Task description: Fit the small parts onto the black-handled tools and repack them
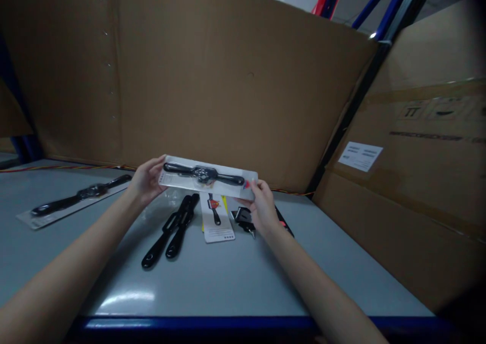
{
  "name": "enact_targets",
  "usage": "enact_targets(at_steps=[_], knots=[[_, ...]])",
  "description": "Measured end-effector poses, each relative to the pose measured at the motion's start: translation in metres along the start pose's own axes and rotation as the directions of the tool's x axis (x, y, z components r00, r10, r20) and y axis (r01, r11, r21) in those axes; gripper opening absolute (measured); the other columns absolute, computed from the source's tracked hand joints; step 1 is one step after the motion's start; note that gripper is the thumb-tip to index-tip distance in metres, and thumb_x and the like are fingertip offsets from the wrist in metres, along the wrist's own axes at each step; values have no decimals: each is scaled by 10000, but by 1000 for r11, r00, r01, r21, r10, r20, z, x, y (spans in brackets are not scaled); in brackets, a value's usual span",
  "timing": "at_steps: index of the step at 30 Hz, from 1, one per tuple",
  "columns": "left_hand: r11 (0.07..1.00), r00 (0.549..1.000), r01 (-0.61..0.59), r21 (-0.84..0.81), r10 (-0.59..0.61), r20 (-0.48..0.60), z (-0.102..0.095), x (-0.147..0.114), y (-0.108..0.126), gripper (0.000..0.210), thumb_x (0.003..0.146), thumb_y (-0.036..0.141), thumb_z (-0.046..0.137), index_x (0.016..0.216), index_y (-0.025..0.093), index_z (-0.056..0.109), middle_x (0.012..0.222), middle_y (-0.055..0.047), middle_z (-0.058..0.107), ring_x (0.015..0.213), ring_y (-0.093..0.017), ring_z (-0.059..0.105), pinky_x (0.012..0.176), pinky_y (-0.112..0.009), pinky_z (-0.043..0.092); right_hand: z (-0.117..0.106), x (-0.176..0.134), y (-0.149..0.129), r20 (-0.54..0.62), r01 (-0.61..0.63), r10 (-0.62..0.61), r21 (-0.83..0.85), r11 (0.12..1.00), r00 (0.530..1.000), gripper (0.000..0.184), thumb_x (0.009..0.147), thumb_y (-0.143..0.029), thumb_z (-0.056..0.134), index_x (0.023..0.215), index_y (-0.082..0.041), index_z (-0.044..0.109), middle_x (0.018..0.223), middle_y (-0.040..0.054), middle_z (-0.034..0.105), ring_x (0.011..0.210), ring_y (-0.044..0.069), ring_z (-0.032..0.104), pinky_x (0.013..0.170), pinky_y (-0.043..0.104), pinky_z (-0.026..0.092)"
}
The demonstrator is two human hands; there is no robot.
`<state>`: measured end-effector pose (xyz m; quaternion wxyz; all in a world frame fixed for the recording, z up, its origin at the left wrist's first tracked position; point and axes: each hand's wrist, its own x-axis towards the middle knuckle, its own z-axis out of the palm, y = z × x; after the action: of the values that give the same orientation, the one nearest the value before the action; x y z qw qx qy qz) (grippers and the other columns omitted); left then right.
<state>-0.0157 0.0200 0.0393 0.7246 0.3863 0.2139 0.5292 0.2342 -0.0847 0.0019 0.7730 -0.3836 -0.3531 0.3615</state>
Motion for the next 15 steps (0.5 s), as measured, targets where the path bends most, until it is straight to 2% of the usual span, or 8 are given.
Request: enact_targets(at_steps=[2, 3, 5, 7, 8, 10, 12, 15], knots=[[975, 980, 146, 166, -165, 112, 3, -4, -1, 230, 733, 271, 559, 887, 108, 612, 700, -72, 662, 571, -156, 613, 549, -255, 506, -11, 13, -3, -81, -8, 8, -4, 1000, 997, 227, 647, -354, 643, 717, -204, 487, 679, -50, 582, 616, 109, 548, 498, 222, 467], [944, 949, 219, 248, -265, 168, 5, -7, -2, 276, 733, 319, 560, 910, 114, 611, 735, -83, 667, 606, -169, 621, 569, -268, 505, -14, 18, -5, -104, -19, 18, -3, 1000, 994, 223, 628, -339, 656, 709, -198, 504, 653, -51, 578, 578, 101, 533, 485, 215, 457], [858, 850, 335, 389, -454, 269, 8, -13, -5, 358, 719, 396, 566, 954, 129, 607, 823, -99, 671, 712, -200, 630, 632, -294, 500, -16, 21, -7, -86, -52, 50, -15, 999, 995, 225, 589, -319, 684, 681, -183, 531, 613, -48, 575, 522, 86, 506, 464, 204, 433], [744, 730, 380, 549, -606, 316, 12, -20, -10, 390, 685, 395, 609, 991, 155, 600, 899, -88, 667, 797, -205, 621, 675, -285, 487, -12, 18, -8, -1, -95, 95, -54, 994, 995, 239, 556, -318, 709, 644, -167, 546, 576, -42, 573, 489, 78, 489, 448, 196, 409], [684, 681, 374, 627, -661, 315, 14, -24, -13, 395, 665, 361, 638, 1007, 169, 595, 926, -74, 665, 814, -195, 617, 688, -272, 480, -9, 15, -8, 43, -117, 120, -78, 990, 992, 250, 543, -323, 721, 627, -162, 549, 555, -40, 568, 475, 76, 483, 441, 193, 396], [575, 611, 333, 748, -735, 293, 20, -31, -20, 413, 646, 304, 667, 1034, 192, 584, 966, -50, 657, 813, -177, 613, 707, -259, 469, -3, 8, -7, 93, -160, 171, -118, 980, 981, 270, 523, -330, 739, 602, -154, 550, 517, -41, 553, 450, 70, 468, 430, 189, 376], [510, 583, 265, 818, -761, 285, 26, -36, -25, 402, 652, 311, 661, 1031, 199, 585, 968, -44, 653, 800, -177, 611, 714, -266, 462, 1, 3, -7, 110, -205, 220, -136, 969, 969, 276, 516, -325, 749, 589, -149, 549, 505, -41, 548, 447, 67, 466, 438, 191, 377], [470, 583, 176, 865, -757, 293, 31, -35, -29, 381, 663, 357, 640, 1004, 190, 598, 932, -50, 658, 803, -184, 605, 720, -270, 455, -1, 5, -10, 135, -272, 292, -148, 951, 947, 248, 527, -279, 751, 585, -142, 553, 518, -33, 561, 472, 74, 486, 479, 206, 409]])
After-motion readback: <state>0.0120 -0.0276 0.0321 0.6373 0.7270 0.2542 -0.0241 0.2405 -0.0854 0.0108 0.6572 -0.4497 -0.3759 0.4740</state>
